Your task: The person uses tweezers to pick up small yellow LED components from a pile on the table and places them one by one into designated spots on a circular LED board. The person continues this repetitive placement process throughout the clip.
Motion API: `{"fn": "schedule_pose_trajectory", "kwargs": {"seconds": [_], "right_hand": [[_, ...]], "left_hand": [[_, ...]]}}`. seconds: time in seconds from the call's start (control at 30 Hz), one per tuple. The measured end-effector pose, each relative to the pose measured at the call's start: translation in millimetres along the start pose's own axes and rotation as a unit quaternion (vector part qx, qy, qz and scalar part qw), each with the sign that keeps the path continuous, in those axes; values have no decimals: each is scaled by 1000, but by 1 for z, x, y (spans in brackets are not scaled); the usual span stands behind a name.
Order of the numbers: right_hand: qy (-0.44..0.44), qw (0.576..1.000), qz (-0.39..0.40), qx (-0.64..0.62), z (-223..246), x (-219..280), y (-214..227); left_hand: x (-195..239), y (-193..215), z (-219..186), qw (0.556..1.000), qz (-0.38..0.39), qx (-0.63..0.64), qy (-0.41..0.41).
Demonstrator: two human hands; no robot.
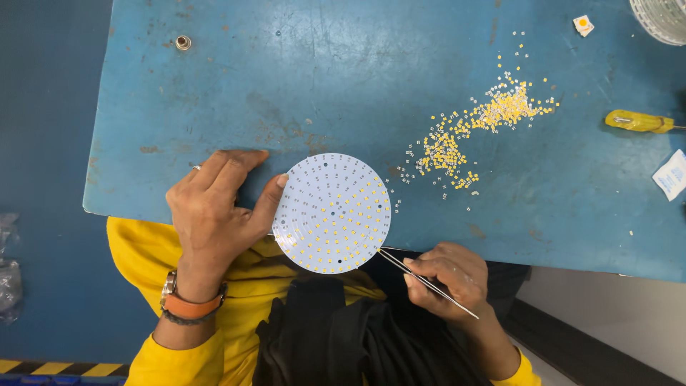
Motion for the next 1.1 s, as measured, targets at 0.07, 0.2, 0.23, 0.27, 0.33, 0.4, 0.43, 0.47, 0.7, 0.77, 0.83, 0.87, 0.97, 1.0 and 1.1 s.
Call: {"fn": "schedule_pose_trajectory", "kwargs": {"seconds": [0.07, 0.2, 0.23, 0.27, 0.33, 0.4, 0.43, 0.47, 0.7, 0.77, 0.83, 0.87, 0.97, 1.0, 1.1], "right_hand": [[2, 1000, 5, 10, 0, 0, -1], [0, 1000, 5, 16, 0, -1, -3], [2, 1000, 7, 18, 0, -1, -3], [4, 1000, 9, 21, 1, -1, -3], [0, 1000, 9, 22, 2, -2, -2], [-12, 1000, 2, 19, 2, -4, 2], [-20, 999, -17, 32, 1, -5, 7], [-29, 998, -38, 47, 0, -7, 13], [-281, 947, -140, 75, -35, -9, 46], [-244, 955, -142, 94, -34, -10, 47], [-225, 959, -143, 100, -34, -10, 47], [-224, 959, -143, 96, -34, -9, 47], [-215, 962, -142, 96, -34, -10, 47], [-210, 963, -141, 97, -34, -10, 47], [-228, 958, -141, 100, -36, -11, 47]], "left_hand": [[-1, 0, 0, 1000, 0, 0, -1], [0, 0, 0, 1000, 0, -4, -2], [1, -1, 1, 1000, 0, -5, -4], [1, -1, 1, 1000, 1, -4, -3], [1, -2, 2, 1000, 1, 0, -3], [2, -2, 3, 1000, 5, -3, 4], [2, -2, 2, 1000, 6, -4, 6], [1, -2, 2, 1000, 6, 0, 10], [3, -5, 4, 1000, 12, -10, 26], [4, -6, 5, 999, 15, -12, 32], [5, -7, 7, 999, 20, -12, 44], [5, -7, 7, 999, 22, -10, 47], [6, -8, 10, 998, 27, -7, 55], [7, -8, 10, 998, 28, -9, 56], [7, -9, 11, 998, 28, -11, 56]]}}
Point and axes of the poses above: each hand's wrist, its own x-axis away from the middle knuckle, its own y-axis out of the back of the hand, z = x × y, the point moved 4 cm from there along -x, towards the middle knuckle, and after that the axes turned 1 degree about -z, right-handed, at the moved point
